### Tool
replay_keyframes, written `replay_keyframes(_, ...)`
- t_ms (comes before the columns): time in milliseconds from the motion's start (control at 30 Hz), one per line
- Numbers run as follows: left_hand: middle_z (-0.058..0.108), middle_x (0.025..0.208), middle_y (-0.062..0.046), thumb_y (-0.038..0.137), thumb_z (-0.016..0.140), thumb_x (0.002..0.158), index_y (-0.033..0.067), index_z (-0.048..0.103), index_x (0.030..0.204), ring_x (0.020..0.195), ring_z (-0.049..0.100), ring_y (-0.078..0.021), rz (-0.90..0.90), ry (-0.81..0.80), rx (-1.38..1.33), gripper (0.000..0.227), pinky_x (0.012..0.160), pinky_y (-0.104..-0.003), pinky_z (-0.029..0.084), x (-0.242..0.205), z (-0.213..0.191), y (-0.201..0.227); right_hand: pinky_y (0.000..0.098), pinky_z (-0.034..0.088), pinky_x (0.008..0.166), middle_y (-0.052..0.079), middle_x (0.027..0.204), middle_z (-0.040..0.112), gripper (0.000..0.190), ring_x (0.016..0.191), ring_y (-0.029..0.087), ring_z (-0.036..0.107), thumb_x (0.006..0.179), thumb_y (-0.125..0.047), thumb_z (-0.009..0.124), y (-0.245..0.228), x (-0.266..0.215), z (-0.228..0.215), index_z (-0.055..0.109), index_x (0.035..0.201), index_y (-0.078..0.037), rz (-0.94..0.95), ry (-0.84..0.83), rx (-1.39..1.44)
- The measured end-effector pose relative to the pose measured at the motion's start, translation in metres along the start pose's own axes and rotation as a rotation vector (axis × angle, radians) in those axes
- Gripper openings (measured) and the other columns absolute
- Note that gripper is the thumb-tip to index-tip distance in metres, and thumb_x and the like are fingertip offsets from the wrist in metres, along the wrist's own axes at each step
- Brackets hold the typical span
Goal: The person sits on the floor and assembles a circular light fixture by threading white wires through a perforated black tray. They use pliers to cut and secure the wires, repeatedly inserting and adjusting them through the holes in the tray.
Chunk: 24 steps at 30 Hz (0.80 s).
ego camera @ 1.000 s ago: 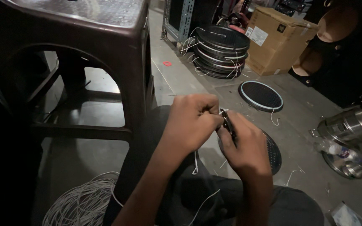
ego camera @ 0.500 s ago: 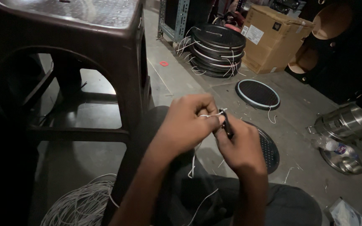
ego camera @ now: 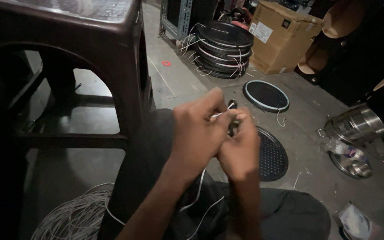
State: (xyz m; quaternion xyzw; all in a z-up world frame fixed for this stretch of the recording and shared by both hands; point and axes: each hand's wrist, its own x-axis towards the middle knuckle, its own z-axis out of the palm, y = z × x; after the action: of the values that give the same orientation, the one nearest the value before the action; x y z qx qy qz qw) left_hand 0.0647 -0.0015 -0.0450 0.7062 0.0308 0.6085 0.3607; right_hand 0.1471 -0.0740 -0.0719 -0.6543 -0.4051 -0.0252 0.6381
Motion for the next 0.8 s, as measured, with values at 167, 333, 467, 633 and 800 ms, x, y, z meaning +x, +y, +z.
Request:
replay_keyframes(167,0.067,0.077,-0.011,0.008,0.078,0.092,0.0005,0.06,0.09,0.067,0.069,-0.0172,0.063,0.077,0.037,0.019,0.057,-0.03,0.051,0.001,0.0,0.003,0.0247,0.056,0.072,0.003,0.098,0.07,0.028,0.088,0.009,0.069,0.096,-0.016,0.064,-0.002,-0.002,0.011,0.053,0.119,-0.007,-0.028,0.011,-0.055)
replay_keyframes(333,0.061,0.065,0.002,0.009,0.084,0.081,0.0032,0.063,0.085,0.057,0.056,-0.0007,-0.373,-0.012,-0.233,0.022,0.048,-0.021,0.047,0.015,-0.009,-0.006,0.0353,0.038,0.046,0.017,0.082,0.06,0.028,0.059,0.024,0.051,0.11,-0.023,0.063,-0.009,-0.002,0.012,0.063,0.133,-0.006,0.348,0.042,0.048)
replay_keyframes(467,0.046,0.065,0.004,0.007,0.082,0.082,0.0008,0.061,0.094,0.052,0.043,-0.0007,-0.397,-0.135,-0.473,0.025,0.044,-0.021,0.041,0.017,-0.014,-0.015,0.0246,0.045,0.046,0.005,0.078,0.063,0.027,0.058,0.009,0.058,0.1,-0.02,0.057,-0.012,0.001,0.01,0.06,0.123,-0.006,0.252,0.022,-0.007)
replay_keyframes(633,0.061,0.074,0.003,0.014,0.072,0.094,0.0017,0.062,0.1,0.06,0.051,-0.0019,-0.428,-0.229,-0.653,0.017,0.052,-0.02,0.041,0.015,-0.01,-0.026,0.021,0.048,0.046,0.0,0.08,0.063,0.024,0.061,0.003,0.059,0.1,-0.016,0.058,-0.016,0.004,0.012,0.061,0.123,-0.008,0.107,0.057,0.075)
replay_keyframes(800,0.061,0.078,0.001,0.018,0.068,0.096,0.0004,0.066,0.098,0.064,0.053,-0.0044,-0.504,-0.22,-0.638,0.018,0.058,-0.022,0.044,0.017,-0.004,-0.04,0.0223,0.04,0.046,0.001,0.08,0.061,0.031,0.056,0.008,0.052,0.096,-0.011,0.068,-0.016,0.002,-0.009,0.059,0.125,-0.006,0.132,0.132,0.133)
